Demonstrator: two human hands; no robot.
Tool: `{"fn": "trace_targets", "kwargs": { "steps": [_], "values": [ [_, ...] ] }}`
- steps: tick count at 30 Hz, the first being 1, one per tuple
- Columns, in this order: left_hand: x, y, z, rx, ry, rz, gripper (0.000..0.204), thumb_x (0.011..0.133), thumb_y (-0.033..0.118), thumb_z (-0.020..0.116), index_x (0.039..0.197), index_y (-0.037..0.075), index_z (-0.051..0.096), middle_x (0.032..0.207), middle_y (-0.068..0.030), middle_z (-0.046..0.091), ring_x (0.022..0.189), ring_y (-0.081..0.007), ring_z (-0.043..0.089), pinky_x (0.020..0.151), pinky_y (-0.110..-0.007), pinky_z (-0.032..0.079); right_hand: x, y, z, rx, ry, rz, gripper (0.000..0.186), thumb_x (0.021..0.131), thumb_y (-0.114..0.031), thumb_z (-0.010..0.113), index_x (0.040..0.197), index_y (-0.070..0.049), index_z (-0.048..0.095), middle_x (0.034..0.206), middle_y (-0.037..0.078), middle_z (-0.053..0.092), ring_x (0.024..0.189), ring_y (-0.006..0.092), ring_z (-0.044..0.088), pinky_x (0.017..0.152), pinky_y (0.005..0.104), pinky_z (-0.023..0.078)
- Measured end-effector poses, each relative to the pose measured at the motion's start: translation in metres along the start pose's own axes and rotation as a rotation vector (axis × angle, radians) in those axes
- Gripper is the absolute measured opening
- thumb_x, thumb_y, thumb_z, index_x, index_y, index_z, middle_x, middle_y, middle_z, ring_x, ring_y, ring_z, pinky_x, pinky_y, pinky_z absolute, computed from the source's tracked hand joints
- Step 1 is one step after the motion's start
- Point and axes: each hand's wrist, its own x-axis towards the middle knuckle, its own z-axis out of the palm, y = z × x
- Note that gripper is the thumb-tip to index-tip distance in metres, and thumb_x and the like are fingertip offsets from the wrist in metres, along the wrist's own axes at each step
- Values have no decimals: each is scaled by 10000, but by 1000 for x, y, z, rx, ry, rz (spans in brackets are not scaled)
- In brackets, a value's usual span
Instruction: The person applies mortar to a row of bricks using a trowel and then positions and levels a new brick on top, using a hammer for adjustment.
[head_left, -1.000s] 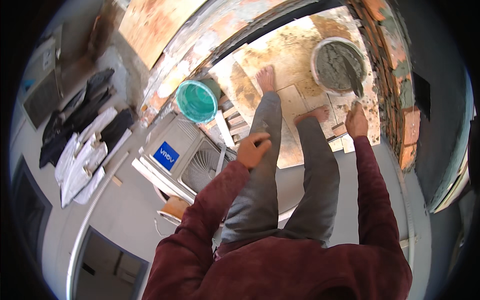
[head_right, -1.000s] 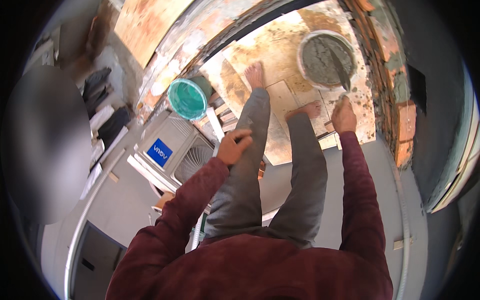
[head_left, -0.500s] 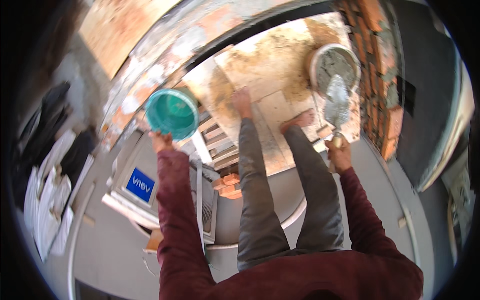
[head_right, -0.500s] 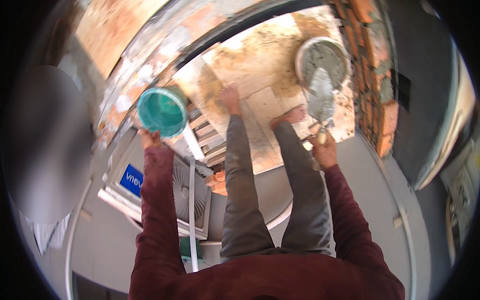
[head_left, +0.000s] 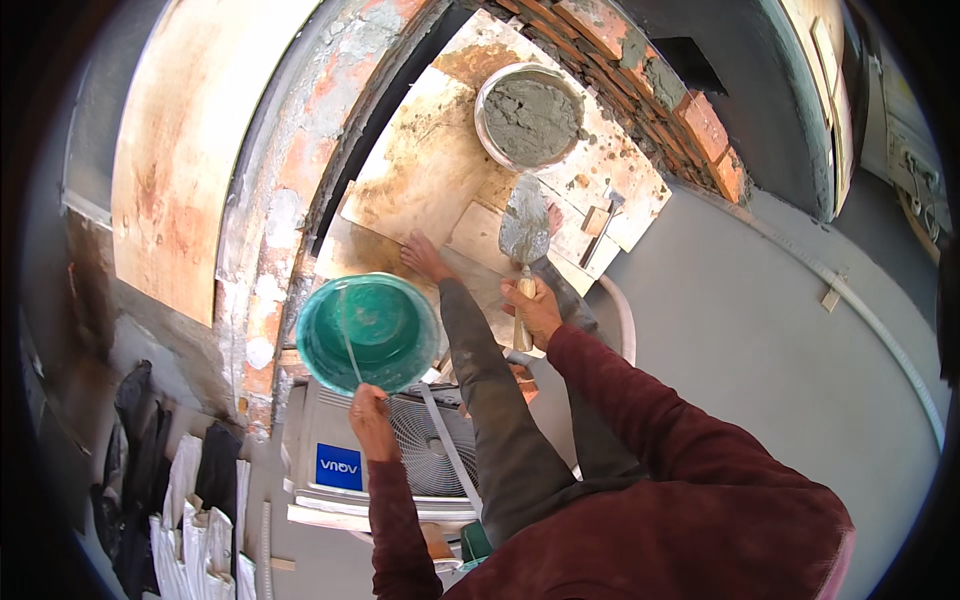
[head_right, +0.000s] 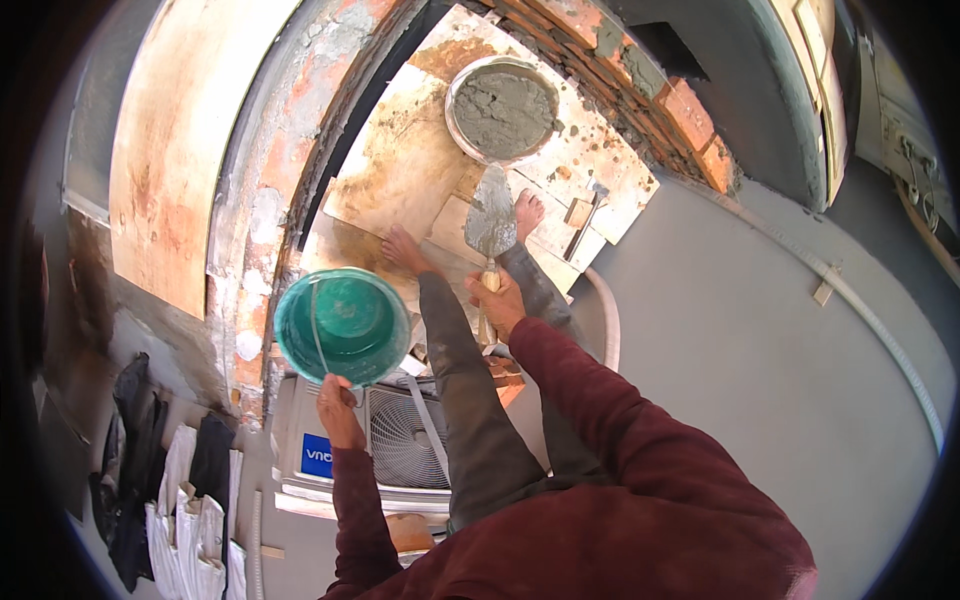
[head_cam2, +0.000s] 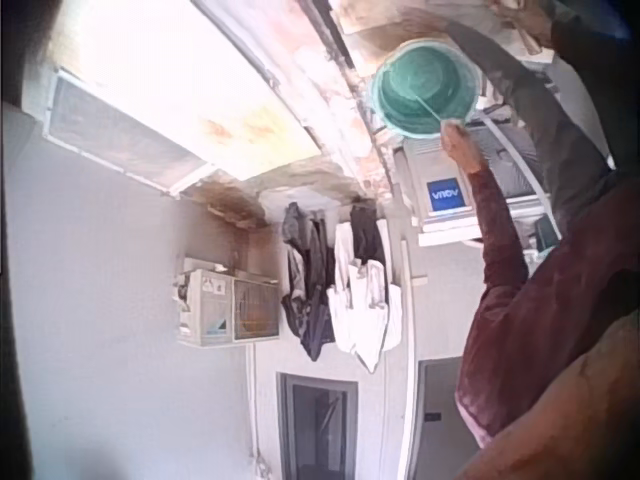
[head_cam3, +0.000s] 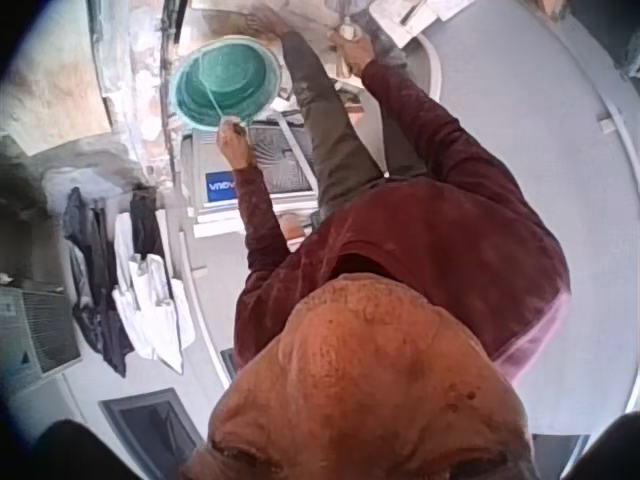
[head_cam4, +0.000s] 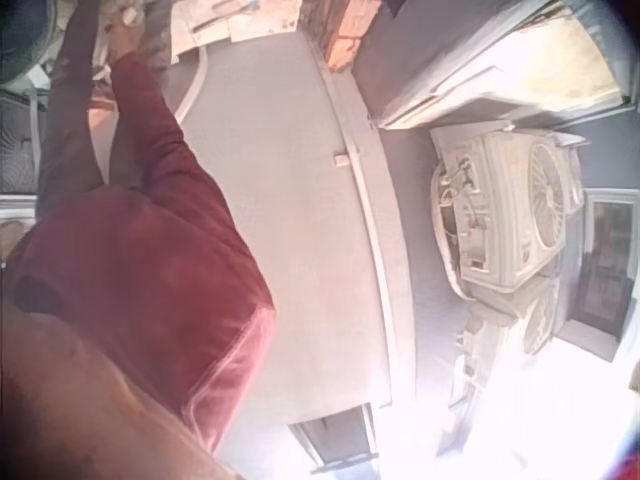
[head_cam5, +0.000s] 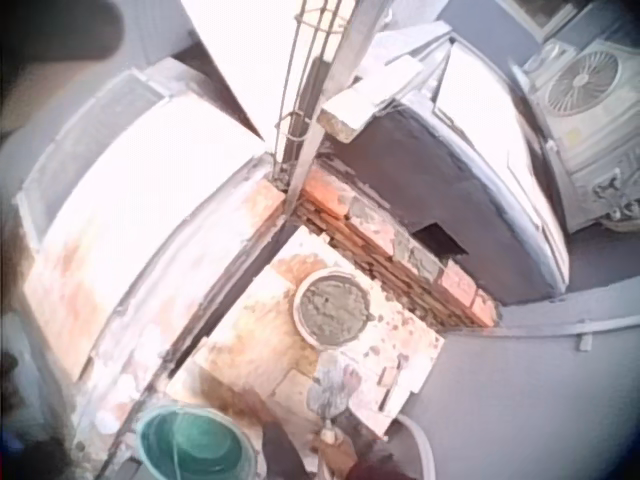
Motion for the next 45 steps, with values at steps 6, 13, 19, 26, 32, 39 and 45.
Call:
{"fn": "trace_targets", "kwargs": {
  "steps": [6, 13, 19, 26, 32, 39, 45],
  "values": [
    [-69, 84, 82, 386, -354, 246, 325, 1037, 205, 438, 853, 13, 626, 706, -35, 556, 626, -111, 466, 597, -289, 370, -29, -4, -24, 212, 90, 57, 322, 912, -257, 761, 1140, -128, 573, 1048, 11, 641, 880, 122, 627, 745, 321, 574],
    [-99, 130, 198, 530, -594, 524, 272, 1017, 181, 474, 909, 3, 648, 765, -128, 611, 677, -242, 579, 643, -346, 453, -38, -34, -96, 324, 123, -24, 281, 949, -299, 714, 1129, -148, 560, 969, -11, 639, 814, 116, 636, 709, 334, 612],
    [-103, 146, 276, 654, -631, 665, 254, 1009, 196, 508, 1000, -3, 667, 862, -244, 654, 811, -430, 642, 679, -448, 489, -41, -55, -143, 361, 202, -13, 334, 949, -388, 696, 1069, -108, 561, 842, 9, 607, 689, 119, 616, 622, 321, 620],
    [-92, 145, 336, 711, -626, 755, 263, 996, 223, 524, 991, 2, 667, 877, -236, 671, 828, -431, 652, 700, -480, 495, -29, -81, -170, 378, 208, 17, 333, 957, -394, 681, 1055, -103, 554, 793, 13, 587, 635, 122, 605, 587, 347, 627],
    [-84, 140, 357, 727, -613, 774, 244, 974, 210, 539, 923, -2, 650, 829, -226, 669, 807, -421, 648, 713, -505, 489, -25, -92, -176, 368, 222, 50, 339, 967, -389, 667, 1031, -82, 539, 767, 22, 576, 610, 124, 599, 572, 357, 632],
    [-72, 137, 367, 758, -622, 781, 285, 993, 232, 507, 953, 4, 675, 870, -209, 694, 831, -414, 663, 721, -491, 504, -20, -103, -172, 385, 236, 58, 346, 961, -395, 673, 1002, -75, 550, 721, 26, 581, 579, 127, 606, 552, 350, 631],
    [-63, 136, 369, 759, -627, 757, 287, 990, 241, 518, 946, 5, 676, 878, -214, 691, 834, -417, 658, 722, -492, 500, -14, -107, -167, 392, 234, 45, 335, 954, -393, 684, 985, -82, 565, 714, 27, 593, 571, 130, 617, 538, 343, 628]
  ]
}}
